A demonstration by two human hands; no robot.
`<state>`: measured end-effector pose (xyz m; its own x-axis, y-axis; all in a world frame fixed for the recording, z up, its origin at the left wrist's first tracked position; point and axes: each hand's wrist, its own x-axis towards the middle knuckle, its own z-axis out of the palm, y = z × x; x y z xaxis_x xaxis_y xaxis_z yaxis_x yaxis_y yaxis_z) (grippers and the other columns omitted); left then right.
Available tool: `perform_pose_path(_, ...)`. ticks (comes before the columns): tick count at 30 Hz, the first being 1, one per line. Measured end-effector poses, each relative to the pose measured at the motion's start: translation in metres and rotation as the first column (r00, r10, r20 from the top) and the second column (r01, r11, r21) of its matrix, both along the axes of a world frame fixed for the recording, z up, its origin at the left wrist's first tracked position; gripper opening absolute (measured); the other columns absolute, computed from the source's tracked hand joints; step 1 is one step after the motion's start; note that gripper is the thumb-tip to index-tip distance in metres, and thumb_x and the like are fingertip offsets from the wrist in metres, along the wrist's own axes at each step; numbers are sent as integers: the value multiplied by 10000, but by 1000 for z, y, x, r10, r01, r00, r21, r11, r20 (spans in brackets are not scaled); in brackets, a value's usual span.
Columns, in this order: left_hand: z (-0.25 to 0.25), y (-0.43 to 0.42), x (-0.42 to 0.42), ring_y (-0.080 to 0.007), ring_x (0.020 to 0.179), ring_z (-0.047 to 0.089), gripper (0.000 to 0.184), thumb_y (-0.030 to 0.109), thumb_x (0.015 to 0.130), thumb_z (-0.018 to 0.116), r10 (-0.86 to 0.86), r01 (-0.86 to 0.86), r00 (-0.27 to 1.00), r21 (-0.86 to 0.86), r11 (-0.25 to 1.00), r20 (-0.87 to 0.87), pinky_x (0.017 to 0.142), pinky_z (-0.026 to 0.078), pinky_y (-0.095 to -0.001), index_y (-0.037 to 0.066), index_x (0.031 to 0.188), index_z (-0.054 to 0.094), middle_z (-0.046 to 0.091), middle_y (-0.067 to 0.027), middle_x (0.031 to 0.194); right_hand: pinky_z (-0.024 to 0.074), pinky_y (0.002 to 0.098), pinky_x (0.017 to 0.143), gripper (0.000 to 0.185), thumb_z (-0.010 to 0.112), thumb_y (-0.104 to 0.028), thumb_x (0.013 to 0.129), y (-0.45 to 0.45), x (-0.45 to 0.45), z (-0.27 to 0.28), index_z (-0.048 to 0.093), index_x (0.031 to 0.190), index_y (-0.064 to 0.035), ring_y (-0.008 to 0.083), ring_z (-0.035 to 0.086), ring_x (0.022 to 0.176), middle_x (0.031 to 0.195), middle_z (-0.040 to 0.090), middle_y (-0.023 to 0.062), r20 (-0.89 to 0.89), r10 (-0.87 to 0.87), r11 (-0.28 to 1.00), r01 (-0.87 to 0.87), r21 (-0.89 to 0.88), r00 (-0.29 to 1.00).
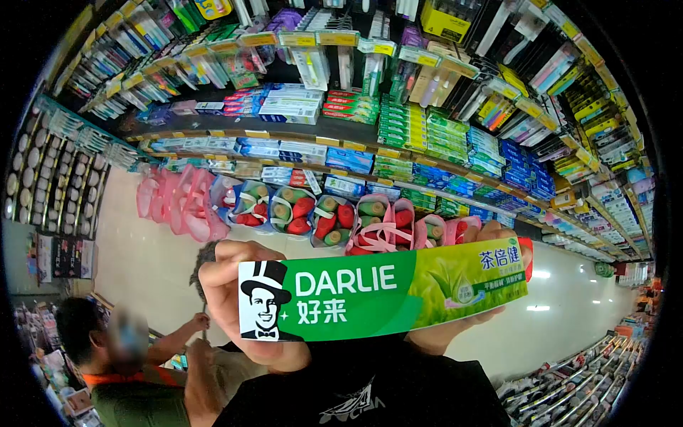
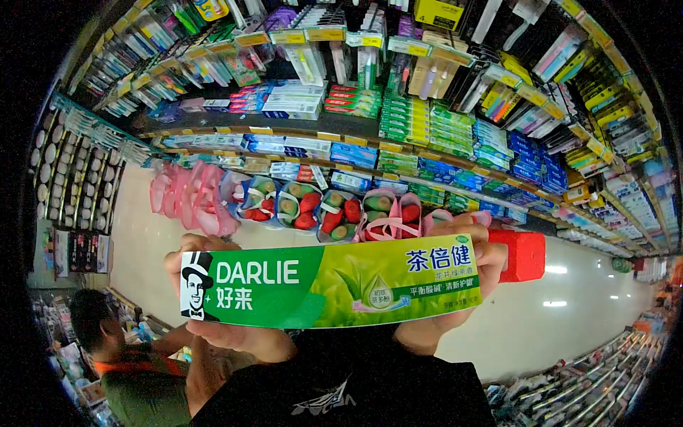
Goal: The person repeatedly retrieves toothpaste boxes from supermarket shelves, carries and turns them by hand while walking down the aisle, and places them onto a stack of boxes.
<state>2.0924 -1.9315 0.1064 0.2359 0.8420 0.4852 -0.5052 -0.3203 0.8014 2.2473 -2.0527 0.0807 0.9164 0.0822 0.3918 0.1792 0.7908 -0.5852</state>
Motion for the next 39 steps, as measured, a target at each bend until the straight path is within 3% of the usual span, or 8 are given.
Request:
perform_pose_path(4, -12, 19, -10, -179, 862, 458, 699, 546, 785, 660, -41, 44, 995, -29, 999, 87, 737, 435, -297, 3, 1129, 386, 442, -134, 1083, 472, 378, 758, 125, 522, -57, 862, 11, -12, -1, 402, 890, -75, 227, 497, 827, 870, 506, 117, 29, -30, 995, 33, -94, 999)
perform_pose_path(7, -13, 33, -23, -222, 995, 494, 715, 552, 805, 633, -108, 108, 992, -15, 994, -72, 845, 449, -323, -24, 1150, 390, 443, -162, 1148, 471, 461, 834, 169, 564, -107, 869, 10, -12, -7, 418, 939, -60, 273, 513, 931, 929, 545, 164, 82, -36, 976, 53, -213, 996)
perform_pose_path(10, -16, 37, -24, -232, 1052, 487, 722, 540, 802, 647, -132, 131, 991, -11, 991, -29, 897, 434, -343, -32, 1162, 394, 440, -167, 1167, 459, 502, 867, 258, 613, -178, 858, 9, -8, -14, 433, 982, -42, 292, 505, 984, 971, 560, 191, 133, 5, 972, 26, -233, 991)
perform_pose_path(14, -22, 47, -17, -229, 1053, 488, 731, 535, 794, 658, -162, 161, 987, 44, 986, 21, 898, 439, -345, -31, 1170, 390, 435, -166, 1166, 457, 491, 876, 481, 709, -344, 798, 17, 1, -24, 446, 1055, -34, 305, 509, 1031, 1014, 560, 184, 162, 9, 981, 22, -191, 987)
perform_pose_path(18, -16, 45, -4, -215, 1018, 503, 761, 545, 758, 691, -15, 11, 999, -98, 995, -41, 884, 454, -333, -23, 1167, 392, 438, -163, 1149, 501, 450, 834, 631, 744, -450, 746, 26, 9, -14, 438, 1078, -9, 296, 570, 970, 1024, 556, 176, 58, -72, 953, 86, -290, 996)
perform_pose_path(28, -19, 56, 11, -225, 1072, 462, 680, 451, 780, 710, -90, 82, 973, 48, 995, 211, 907, 448, -335, 18, 1221, 426, 411, -134, 1206, 539, 425, 748, 628, 781, -444, 695, 64, 37, -13, 451, 1030, -27, 308, 604, 866, 952, 558, 189, 33, 40, 991, -36, -128, 999)
perform_pose_path(33, -12, 50, 27, -203, 1002, 477, 649, 449, 767, 721, 160, -164, 976, 14, 986, 148, 861, 448, -331, 28, 1165, 429, 435, -115, 1145, 533, 408, 739, 563, 775, -396, 716, 79, 48, -20, 473, 1015, -27, 304, 594, 863, 921, 567, 194, -57, 150, 985, -154, -73, 987)
perform_pose_path(39, -22, 75, 9, -213, 963, 460, 665, 495, 778, 692, 173, -175, 984, 43, 984, 42, 811, 459, -334, 27, 1172, 431, 427, -130, 1161, 515, 402, 795, 662, 806, -457, 662, 106, 58, -28, 467, 1042, -35, 323, 602, 906, 1005, 587, 205, 57, 173, 970, -160, -180, 983)
